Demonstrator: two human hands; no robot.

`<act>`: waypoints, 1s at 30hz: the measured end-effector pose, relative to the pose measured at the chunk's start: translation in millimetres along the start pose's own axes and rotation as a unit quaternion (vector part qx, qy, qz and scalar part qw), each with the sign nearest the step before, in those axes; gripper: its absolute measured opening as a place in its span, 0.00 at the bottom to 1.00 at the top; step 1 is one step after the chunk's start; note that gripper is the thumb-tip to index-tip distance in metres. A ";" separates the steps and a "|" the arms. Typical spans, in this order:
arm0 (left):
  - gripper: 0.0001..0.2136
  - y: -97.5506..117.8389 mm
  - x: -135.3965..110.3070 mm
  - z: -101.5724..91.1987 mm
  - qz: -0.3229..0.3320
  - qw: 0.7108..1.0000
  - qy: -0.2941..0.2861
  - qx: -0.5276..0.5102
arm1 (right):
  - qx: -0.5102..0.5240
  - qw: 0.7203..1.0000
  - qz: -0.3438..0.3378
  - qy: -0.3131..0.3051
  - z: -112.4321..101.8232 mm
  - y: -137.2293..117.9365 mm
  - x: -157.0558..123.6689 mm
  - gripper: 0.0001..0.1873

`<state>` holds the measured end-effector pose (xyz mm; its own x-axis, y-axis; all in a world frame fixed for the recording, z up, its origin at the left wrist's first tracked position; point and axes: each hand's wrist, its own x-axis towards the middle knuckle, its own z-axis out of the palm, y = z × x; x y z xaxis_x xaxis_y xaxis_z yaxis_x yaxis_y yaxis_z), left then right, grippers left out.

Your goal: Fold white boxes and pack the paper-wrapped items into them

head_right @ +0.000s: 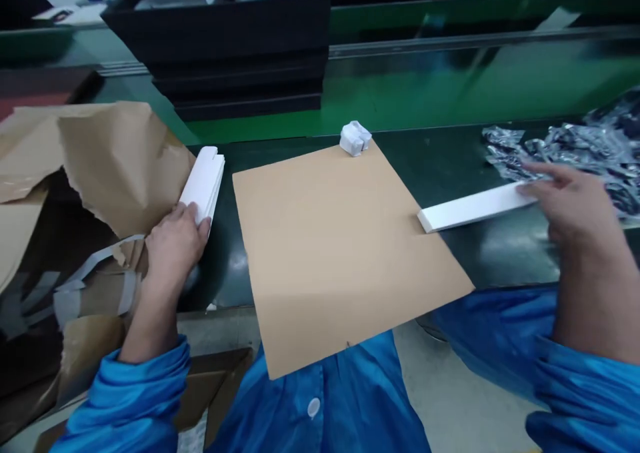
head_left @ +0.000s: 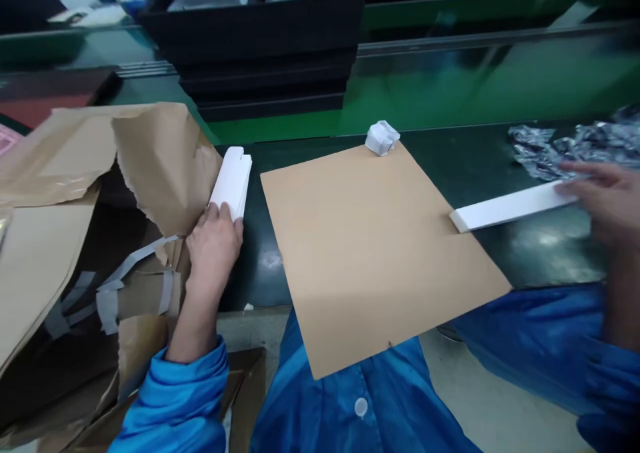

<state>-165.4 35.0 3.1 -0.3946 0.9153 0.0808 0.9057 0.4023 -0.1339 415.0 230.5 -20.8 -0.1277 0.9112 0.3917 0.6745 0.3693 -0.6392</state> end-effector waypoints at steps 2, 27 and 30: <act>0.18 0.3 3.2 5.5 -0.008 1.000 -0.010 0.024 | -0.120 0.992 0.044 0.013 -0.5 12.0 -1.0 0.11; 0.16 68.1 -57.7 -38.8 -0.010 0.780 -0.144 -0.608 | -0.075 0.904 -0.256 -0.334 117.9 -262.6 -80.3 0.37; 0.17 66.3 -63.3 -27.0 -0.003 0.782 -0.173 -0.598 | -0.140 0.882 -0.357 -0.273 120.9 -262.4 -101.8 0.38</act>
<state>-76.1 3.2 15.7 -0.2307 0.9472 -0.2225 0.3190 0.2897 0.9024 163.1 62.8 26.9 -0.8729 0.4440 0.2023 0.4229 0.8953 -0.1399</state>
